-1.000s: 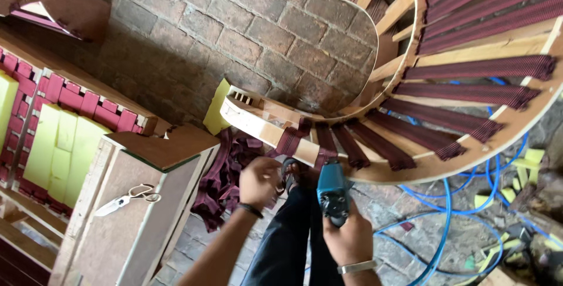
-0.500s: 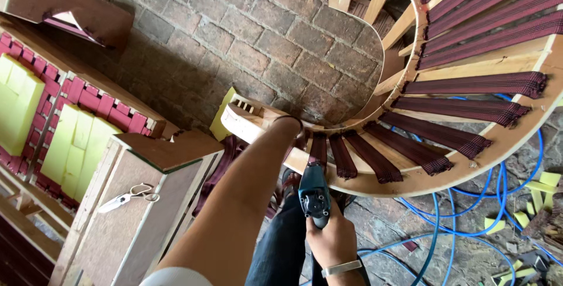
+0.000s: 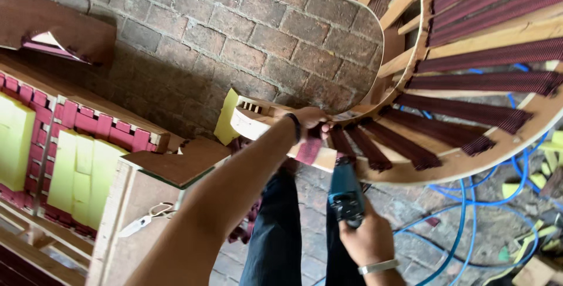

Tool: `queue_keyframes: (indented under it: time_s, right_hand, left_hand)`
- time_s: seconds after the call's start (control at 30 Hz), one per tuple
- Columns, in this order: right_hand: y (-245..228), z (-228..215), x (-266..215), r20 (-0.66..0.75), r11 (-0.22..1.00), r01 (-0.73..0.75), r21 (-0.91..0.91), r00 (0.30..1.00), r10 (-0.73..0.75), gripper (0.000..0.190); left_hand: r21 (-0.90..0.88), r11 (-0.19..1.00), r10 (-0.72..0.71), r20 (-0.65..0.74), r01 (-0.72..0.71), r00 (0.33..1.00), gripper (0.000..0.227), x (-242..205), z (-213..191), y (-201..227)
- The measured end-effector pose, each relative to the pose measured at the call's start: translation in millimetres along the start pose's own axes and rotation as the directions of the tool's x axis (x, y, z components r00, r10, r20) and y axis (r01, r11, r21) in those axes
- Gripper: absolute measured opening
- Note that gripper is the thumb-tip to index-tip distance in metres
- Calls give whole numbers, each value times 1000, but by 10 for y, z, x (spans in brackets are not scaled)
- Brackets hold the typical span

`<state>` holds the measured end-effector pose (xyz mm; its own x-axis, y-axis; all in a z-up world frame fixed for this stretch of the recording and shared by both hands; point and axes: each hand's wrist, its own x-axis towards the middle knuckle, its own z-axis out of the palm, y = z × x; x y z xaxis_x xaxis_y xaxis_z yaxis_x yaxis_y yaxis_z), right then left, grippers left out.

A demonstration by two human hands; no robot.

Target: The person weaves maroon fabric strips into the frame of a wooden chair seat. They use a pneumatic staple gun to secure the strips and scissors to trim excess material. The person works on a single chair, progressively filling the seat area with woven fabric.

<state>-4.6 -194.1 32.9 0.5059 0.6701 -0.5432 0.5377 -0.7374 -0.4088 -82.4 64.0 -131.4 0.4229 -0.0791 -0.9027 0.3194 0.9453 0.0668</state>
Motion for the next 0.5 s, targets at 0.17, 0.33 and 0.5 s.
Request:
queue_keyframes:
  time_s: [0.17, 0.33, 0.5]
  right_hand:
    - [7, 109, 28, -101, 996, 15, 84, 995, -6, 37]
    - [-76, 306, -23, -182, 992, -45, 121, 981, 66, 30]
    - [-45, 391, -104, -228, 984, -60, 169, 969, 98, 29]
  left_hand:
    - [-86, 995, 44, -136, -56, 990, 32, -851, 352, -766]
    - [-18, 981, 191, -136, -195, 972, 31, -1254, 436, -861]
    - [-108, 960, 245, -132, -260, 960, 29, -1371, 617, -965]
